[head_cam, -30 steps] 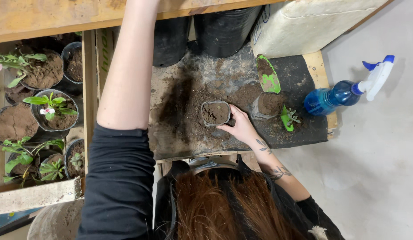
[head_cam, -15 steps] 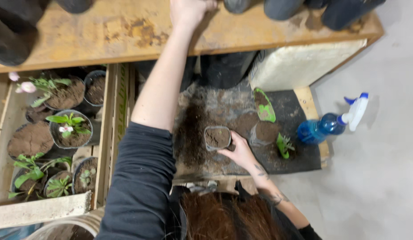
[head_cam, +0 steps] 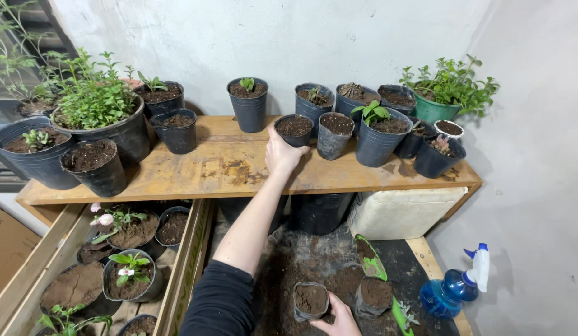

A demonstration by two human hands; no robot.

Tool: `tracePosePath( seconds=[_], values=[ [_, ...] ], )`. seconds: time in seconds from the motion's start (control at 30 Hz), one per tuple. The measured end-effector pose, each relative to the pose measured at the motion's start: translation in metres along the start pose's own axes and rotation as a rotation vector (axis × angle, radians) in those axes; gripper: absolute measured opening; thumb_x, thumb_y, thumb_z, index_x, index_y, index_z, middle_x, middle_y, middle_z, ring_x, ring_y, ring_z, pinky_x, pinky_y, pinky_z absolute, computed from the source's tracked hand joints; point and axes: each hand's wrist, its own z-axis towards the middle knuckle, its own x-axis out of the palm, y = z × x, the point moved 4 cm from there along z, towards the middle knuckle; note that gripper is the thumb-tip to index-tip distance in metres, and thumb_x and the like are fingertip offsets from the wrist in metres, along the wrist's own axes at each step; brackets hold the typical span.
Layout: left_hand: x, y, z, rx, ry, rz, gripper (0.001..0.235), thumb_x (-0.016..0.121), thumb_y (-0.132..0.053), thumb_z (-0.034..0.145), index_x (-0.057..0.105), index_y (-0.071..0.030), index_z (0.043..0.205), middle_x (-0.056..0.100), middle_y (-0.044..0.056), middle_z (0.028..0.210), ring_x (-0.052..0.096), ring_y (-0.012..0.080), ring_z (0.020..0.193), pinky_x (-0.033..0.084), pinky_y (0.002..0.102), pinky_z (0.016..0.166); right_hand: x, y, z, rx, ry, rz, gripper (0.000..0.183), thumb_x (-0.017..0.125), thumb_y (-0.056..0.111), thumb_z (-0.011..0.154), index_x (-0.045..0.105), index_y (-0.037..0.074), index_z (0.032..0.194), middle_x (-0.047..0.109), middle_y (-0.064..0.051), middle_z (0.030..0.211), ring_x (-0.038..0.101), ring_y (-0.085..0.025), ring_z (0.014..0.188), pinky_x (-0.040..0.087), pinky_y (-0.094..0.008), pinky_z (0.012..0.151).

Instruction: The person repots small seedlings into larger plastic pots using a green trowel and soil from a bucket. They remove seedlings from their original containers, add soil to new pots, place the seedlings inside, and cover the roots with additional soil before arranging the finished pots in a wooden crate.

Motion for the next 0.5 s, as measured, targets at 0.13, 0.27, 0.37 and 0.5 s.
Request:
tracePosePath(
  seconds=[0.13, 0.27, 0.37, 0.5],
  values=[
    [-0.018, -0.004, -0.026, 0.131, -0.069, -0.121, 0.109, 0.095, -0.032, 0.066, 0.038, -0.027, 0.160, 0.072, 0.019, 0.142, 0.068, 0.0455, 0.132, 0.055, 0.061, 0.105, 0.002, -0.005, -0.006, 0.036, -0.019, -0.013, 0.087, 0.101, 0.014, 0.082, 0.059, 0.010, 0.158, 0.076, -0.005, 0.153, 0.069, -0.013, 0.140, 0.063, -0.036, 0.119],
    [-0.052, -0.017, -0.072, 0.262, -0.064, -0.234, 0.106, 0.093, -0.030, 0.067, 0.041, -0.022, 0.159, 0.073, 0.018, 0.145, 0.069, 0.0436, 0.134, 0.058, 0.059, 0.103, 0.002, 0.013, -0.012, 0.002, -0.024, -0.105, 0.082, 0.099, 0.020, 0.084, 0.061, 0.013, 0.158, 0.073, -0.005, 0.156, 0.071, -0.021, 0.142, 0.063, -0.040, 0.115],
    [-0.078, -0.011, -0.114, 0.287, -0.057, -0.217, 0.111, 0.098, -0.034, 0.060, 0.045, -0.018, 0.156, 0.077, 0.013, 0.140, 0.073, 0.0383, 0.131, 0.059, 0.051, 0.105, 0.004, 0.019, -0.016, -0.035, -0.041, -0.171, 0.083, 0.099, 0.019, 0.083, 0.061, 0.010, 0.156, 0.075, -0.008, 0.152, 0.072, -0.022, 0.140, 0.063, -0.039, 0.115],
    [-0.099, 0.016, -0.169, 0.280, 0.061, -0.225, 0.107, 0.105, -0.032, 0.054, 0.053, -0.025, 0.148, 0.080, 0.010, 0.133, 0.075, 0.0400, 0.129, 0.057, 0.052, 0.109, 0.003, 0.013, -0.013, -0.145, -0.054, -0.138, 0.084, 0.100, 0.011, 0.078, 0.062, 0.002, 0.153, 0.073, -0.020, 0.149, 0.068, -0.036, 0.140, 0.058, -0.050, 0.114]
  ],
)
